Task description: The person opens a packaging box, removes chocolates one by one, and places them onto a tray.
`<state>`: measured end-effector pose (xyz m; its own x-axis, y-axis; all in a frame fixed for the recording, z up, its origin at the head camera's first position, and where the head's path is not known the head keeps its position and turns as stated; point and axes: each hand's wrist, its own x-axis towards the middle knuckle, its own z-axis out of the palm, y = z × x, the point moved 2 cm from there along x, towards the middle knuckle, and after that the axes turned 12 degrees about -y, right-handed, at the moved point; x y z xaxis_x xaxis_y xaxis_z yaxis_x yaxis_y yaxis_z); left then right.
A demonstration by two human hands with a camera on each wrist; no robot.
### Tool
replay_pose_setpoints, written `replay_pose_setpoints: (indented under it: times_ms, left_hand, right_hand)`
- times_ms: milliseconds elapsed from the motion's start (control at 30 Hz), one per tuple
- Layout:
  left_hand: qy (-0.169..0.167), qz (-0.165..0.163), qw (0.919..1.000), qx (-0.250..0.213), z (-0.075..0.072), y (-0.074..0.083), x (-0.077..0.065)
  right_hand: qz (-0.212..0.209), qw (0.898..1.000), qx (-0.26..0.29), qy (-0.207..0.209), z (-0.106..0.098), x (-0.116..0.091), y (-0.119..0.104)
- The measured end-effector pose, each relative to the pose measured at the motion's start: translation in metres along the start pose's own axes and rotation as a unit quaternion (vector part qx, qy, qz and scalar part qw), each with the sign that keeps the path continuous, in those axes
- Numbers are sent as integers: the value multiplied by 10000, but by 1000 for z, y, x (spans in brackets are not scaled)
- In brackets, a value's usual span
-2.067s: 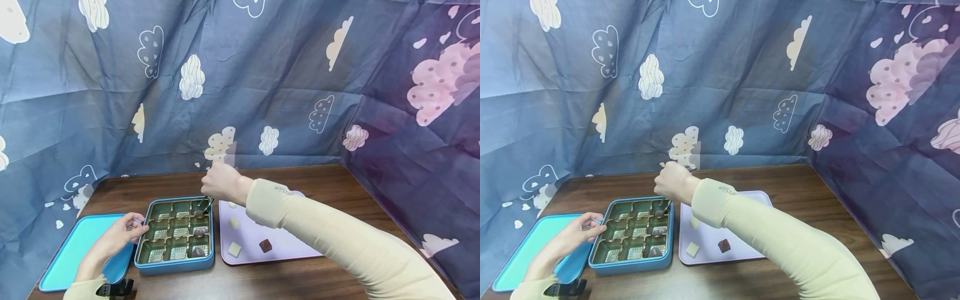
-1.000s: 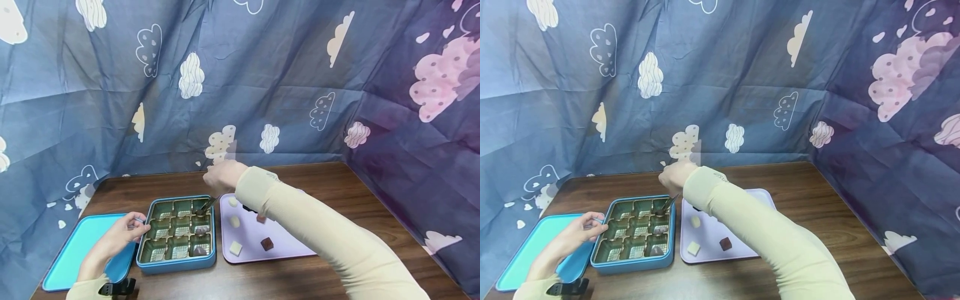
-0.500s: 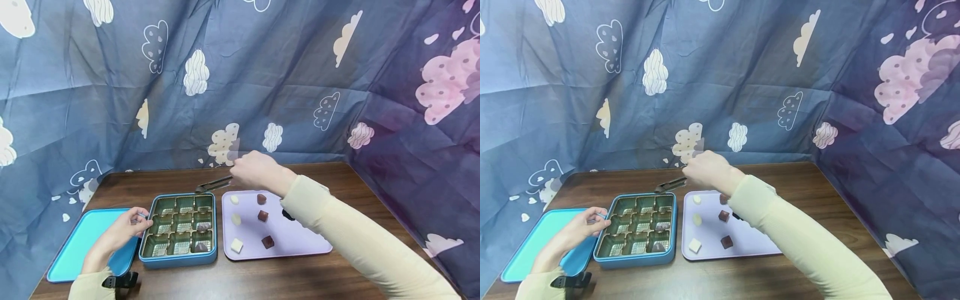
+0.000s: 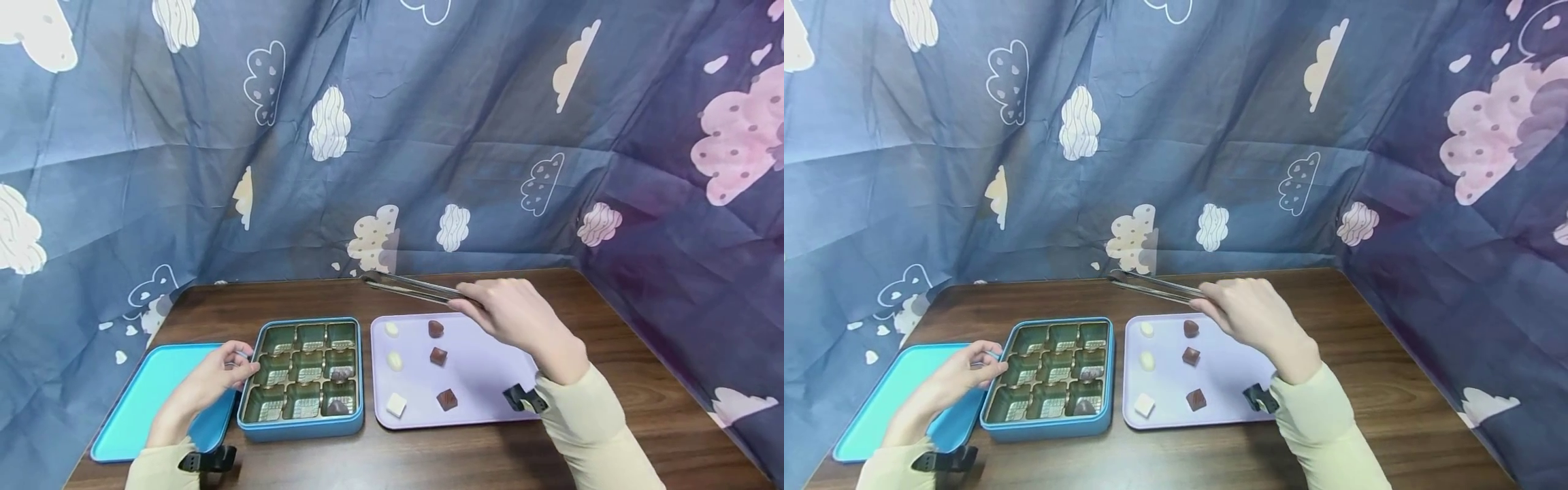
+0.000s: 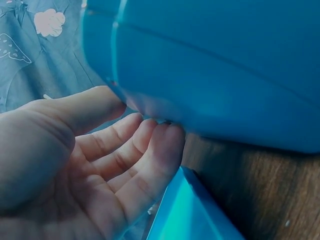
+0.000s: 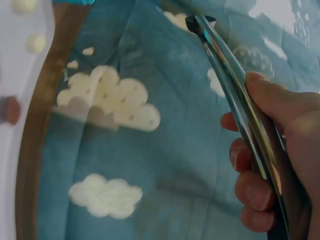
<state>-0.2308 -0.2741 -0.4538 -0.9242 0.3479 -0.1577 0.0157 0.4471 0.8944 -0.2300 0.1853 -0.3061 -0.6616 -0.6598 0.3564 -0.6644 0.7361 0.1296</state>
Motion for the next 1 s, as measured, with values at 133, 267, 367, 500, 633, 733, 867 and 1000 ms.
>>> replay_pose_setpoints:
  times_ms: [133, 267, 367, 500, 633, 733, 867, 1000]
  left_hand:
    - [7, 17, 10000, 6, 1, 0, 0]
    - [-36, 4, 10000, -21, 2, 0, 1]
    - [-13, 41, 10000, -9, 2, 1, 2]
    - [11, -10, 10000, 67, 0, 1, 2]
    - [-21, -60, 10000, 56, 0, 0, 1]
    - [-54, -59, 10000, 35, 0, -1, 1]
    - [-38, -97, 9999, 42, 0, -2, 1]
    - [-31, -92, 9999, 56, 0, -2, 0]
  right_hand:
    - [273, 9995, -64, 166, 9, -29, 18]
    - [559, 9981, -203, 155, 15, -60, 38]
    - [795, 9963, -323, 98, 20, -83, 54]
    - [1029, 9938, -403, -87, 29, -108, 71]
    - [1132, 9921, -455, -293, 41, -126, 83]
    - [1141, 9914, -519, -374, 49, -135, 91]
    - [972, 9928, -648, -279, 59, -140, 100]
    - [706, 9939, -838, -95, 69, -145, 107]
